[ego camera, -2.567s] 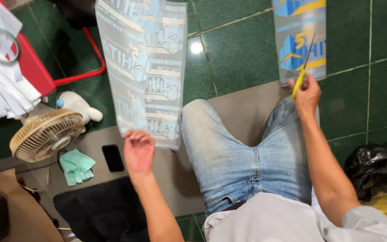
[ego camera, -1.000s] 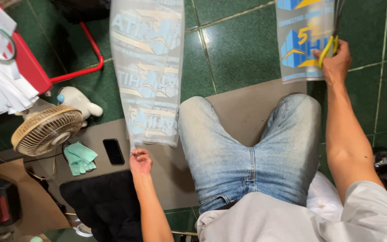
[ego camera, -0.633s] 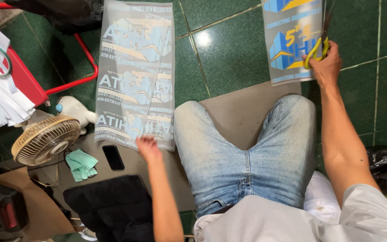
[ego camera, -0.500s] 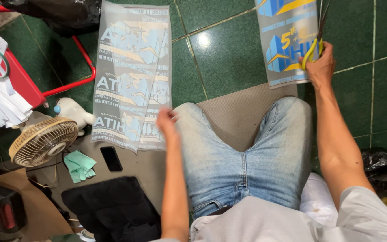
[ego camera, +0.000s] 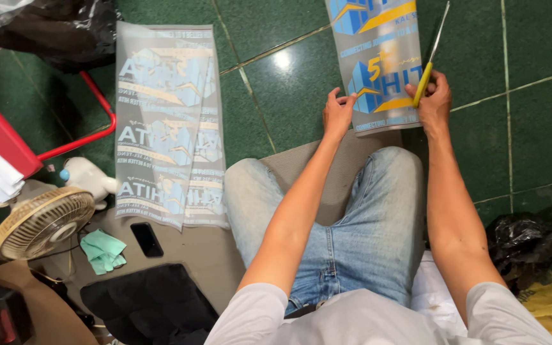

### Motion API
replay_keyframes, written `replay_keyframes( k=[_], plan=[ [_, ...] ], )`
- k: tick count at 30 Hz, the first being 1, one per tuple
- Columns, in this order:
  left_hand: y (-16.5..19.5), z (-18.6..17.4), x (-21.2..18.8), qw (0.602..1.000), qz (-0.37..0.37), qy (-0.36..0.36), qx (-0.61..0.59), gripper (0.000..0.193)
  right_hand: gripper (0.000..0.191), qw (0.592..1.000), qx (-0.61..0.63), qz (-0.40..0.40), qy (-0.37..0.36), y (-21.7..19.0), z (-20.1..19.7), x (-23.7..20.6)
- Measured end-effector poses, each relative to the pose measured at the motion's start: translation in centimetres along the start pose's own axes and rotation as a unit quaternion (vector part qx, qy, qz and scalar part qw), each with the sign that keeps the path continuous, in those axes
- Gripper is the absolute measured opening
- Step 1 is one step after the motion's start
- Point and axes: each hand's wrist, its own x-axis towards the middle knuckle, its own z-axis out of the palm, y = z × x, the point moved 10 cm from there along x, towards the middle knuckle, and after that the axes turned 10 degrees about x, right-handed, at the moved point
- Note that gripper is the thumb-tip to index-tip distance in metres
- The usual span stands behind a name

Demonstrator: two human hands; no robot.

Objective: The person sits on the floor holding a roll of printed vinyl film. They peel the leading edge free, unroll a section, spread the film flat, and cut sheets from the roll using scissors, setting the cut sheets aside.

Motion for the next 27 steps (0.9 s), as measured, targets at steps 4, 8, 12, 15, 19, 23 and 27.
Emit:
replay_keyframes(
  k=[4, 8, 12, 15, 19, 23, 27],
  plan=[
    [0.3, 2.6, -0.1, 0.998, -0.054, -0.014, 0.006, 0.072, 0.049, 0.988, 0.145, 0.02, -0.045, 1.2, 0.0, 0.2],
    [1.6, 4.4, -0.6, 0.993, -0.028, -0.029, 0.109, 0.059, 0.046, 0.992, 0.114, 0.022, -0.047, 2.5, -0.6, 0.1],
    [3.6, 1.0, -2.0, 0.983, 0.034, 0.152, 0.096, 0.06, 0.048, 0.988, -0.112, -0.083, 0.068, 1.3, -3.7, -0.6],
    [4.2, 0.3, -2.2, 0.973, 0.052, 0.193, 0.113, 0.074, 0.05, 0.973, -0.146, -0.133, 0.122, 0.2, -5.7, -1.6],
    [5.4, 2.8, -1.8, 0.975, 0.097, 0.148, 0.131, 0.085, 0.057, 0.978, -0.145, -0.117, 0.095, -0.1, -5.7, -2.0],
    [5.2, 5.3, -1.7, 0.989, 0.056, 0.099, 0.09, 0.083, 0.063, 0.981, -0.13, -0.135, 0.056, -0.7, -3.8, -2.6],
    [6.2, 7.0, -2.2, 0.995, 0.077, 0.063, 0.031, 0.079, 0.067, 0.976, -0.128, -0.158, 0.074, -0.9, -3.8, -2.7]
  ],
)
